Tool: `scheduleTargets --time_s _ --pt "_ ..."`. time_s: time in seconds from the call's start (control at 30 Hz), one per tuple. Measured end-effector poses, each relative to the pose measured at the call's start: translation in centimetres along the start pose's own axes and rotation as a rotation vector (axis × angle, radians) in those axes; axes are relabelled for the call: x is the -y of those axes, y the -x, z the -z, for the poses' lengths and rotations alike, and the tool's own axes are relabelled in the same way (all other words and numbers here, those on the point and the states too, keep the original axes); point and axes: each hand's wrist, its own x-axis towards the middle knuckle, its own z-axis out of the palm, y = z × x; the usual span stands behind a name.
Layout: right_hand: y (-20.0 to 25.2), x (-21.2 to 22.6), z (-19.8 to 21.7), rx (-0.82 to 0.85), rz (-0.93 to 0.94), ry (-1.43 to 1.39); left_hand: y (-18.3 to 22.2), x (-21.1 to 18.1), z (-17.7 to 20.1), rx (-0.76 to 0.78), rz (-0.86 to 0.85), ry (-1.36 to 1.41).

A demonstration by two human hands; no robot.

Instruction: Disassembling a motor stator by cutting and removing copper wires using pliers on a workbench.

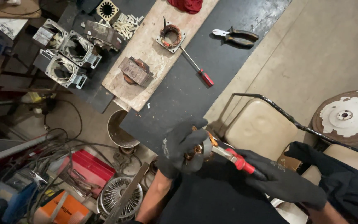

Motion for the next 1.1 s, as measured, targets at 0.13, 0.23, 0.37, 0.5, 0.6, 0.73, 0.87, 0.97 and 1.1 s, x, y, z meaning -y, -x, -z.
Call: scheduleTargets --time_s 0.13,0.23,0.37,0.5,0.6,0.73,0.87,0.97,1.1 --pt "-0.1 1.8 0.7 0.005 0.007 0.001 1.1 0.8 -0.7 0.021 -0.011 0.056" --pt "-0.5 2.4 0.8 -0.099 -0.065 -0.037 1.1 1.3 -1.1 -0.038 0.010 0.122" --pt "-1.4 3.5 0.7 -0.112 -0.198 0.056 1.0 0.5 -1.3 -0.095 0.196 0.254" --pt "-2.5 2.7 0.4 -0.112 -0.331 0.235 2.0 1.0 -2.4 -0.140 0.191 0.301" --pt "-3.1 2.4 -0.1 -0.101 -0.300 0.248 2.7 1.4 -3.3 -0.166 0.328 0.453" --pt "-4.3 1.6 -1.3 -0.140 -0.114 0.195 3.0 0.7 -6.2 -0.425 0.390 0.740" --pt "-5.1 2.5 -2.5 -0.192 -0.160 0.078 5.2 2.0 -7.9 -0.497 0.439 0.847" --pt "-6.6 2.7 -3.2 -0.262 -0.107 0.094 5.9 3.7 -9.3 -0.480 0.502 0.798" --pt "-6.9 4.3 -4.1 -0.282 -0.162 -0.030 8.9 6.0 -9.2 -0.477 0.507 0.732"
